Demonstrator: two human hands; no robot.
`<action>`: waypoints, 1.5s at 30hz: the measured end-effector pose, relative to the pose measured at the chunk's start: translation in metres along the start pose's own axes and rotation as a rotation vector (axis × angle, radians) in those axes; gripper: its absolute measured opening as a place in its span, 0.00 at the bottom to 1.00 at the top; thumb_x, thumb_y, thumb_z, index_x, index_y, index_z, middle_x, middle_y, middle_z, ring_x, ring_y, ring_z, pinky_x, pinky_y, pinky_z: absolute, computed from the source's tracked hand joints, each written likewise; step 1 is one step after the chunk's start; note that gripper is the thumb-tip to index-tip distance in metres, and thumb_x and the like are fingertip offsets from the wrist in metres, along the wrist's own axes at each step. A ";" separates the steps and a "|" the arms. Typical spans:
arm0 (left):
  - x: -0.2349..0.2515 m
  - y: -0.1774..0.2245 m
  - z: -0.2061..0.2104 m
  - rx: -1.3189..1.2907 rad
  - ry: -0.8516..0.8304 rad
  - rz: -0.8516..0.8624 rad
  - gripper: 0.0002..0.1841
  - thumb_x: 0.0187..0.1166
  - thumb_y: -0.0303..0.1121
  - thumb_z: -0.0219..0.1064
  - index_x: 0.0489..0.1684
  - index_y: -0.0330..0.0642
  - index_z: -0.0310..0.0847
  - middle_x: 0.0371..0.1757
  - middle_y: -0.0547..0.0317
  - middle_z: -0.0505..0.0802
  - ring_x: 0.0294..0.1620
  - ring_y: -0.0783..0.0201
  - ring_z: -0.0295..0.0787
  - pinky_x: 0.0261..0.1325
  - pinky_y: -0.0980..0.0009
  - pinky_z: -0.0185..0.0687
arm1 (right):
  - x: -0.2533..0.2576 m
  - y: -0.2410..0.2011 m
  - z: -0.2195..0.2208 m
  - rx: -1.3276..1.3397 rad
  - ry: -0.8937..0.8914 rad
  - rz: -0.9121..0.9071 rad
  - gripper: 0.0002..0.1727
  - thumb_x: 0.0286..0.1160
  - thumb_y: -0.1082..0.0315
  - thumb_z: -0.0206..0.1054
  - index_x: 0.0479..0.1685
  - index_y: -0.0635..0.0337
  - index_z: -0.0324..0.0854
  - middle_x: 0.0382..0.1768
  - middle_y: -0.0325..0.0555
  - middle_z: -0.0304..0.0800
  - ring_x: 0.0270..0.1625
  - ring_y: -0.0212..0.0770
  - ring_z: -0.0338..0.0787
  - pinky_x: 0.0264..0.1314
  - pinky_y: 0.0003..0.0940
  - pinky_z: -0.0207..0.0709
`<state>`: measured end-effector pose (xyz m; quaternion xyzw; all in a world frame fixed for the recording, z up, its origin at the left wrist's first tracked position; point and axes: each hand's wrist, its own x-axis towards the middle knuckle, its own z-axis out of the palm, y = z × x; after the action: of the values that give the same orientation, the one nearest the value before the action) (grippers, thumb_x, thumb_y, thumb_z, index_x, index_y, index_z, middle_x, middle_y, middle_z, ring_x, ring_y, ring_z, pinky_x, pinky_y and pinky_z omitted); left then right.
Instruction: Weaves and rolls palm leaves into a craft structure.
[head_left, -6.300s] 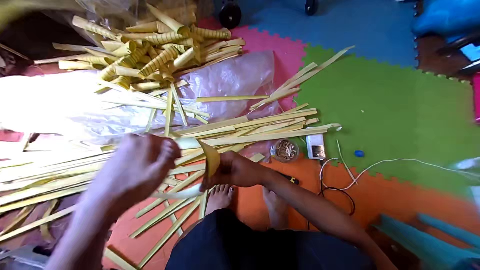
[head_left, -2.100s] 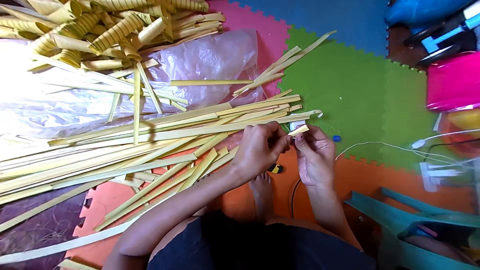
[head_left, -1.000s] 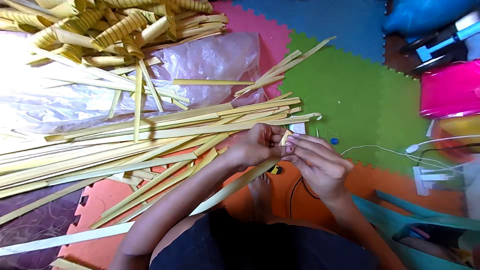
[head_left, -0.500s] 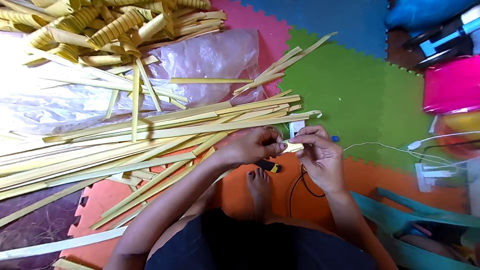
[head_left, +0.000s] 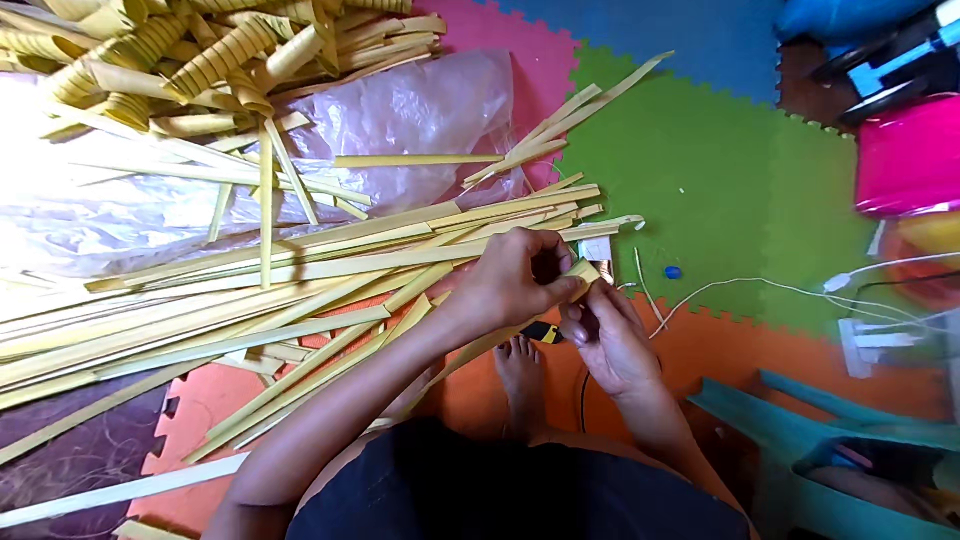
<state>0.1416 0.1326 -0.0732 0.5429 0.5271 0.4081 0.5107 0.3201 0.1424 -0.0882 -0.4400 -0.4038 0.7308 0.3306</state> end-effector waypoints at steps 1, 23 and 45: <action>0.001 0.000 -0.001 -0.007 -0.005 -0.010 0.05 0.74 0.25 0.77 0.36 0.36 0.85 0.28 0.57 0.90 0.26 0.69 0.89 0.33 0.74 0.89 | 0.001 0.000 -0.003 -0.022 0.003 -0.046 0.18 0.94 0.54 0.48 0.43 0.47 0.83 0.31 0.31 0.88 0.26 0.22 0.83 0.32 0.18 0.80; -0.004 -0.001 0.007 0.241 -0.002 0.080 0.07 0.73 0.28 0.78 0.42 0.36 0.88 0.43 0.50 0.86 0.33 0.64 0.88 0.34 0.71 0.90 | -0.004 -0.002 -0.006 0.280 0.001 0.260 0.23 0.94 0.66 0.35 0.43 0.56 0.79 0.27 0.37 0.86 0.23 0.22 0.82 0.28 0.13 0.78; -0.003 -0.016 0.004 0.314 -0.158 0.100 0.08 0.74 0.29 0.77 0.43 0.35 0.89 0.43 0.52 0.88 0.30 0.68 0.87 0.33 0.73 0.89 | -0.005 0.008 -0.019 0.316 -0.123 0.330 0.22 0.96 0.57 0.35 0.48 0.54 0.76 0.29 0.36 0.85 0.23 0.22 0.81 0.27 0.13 0.76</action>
<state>0.1423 0.1277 -0.0895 0.6720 0.5149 0.3016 0.4386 0.3384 0.1406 -0.0994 -0.3976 -0.2264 0.8544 0.2462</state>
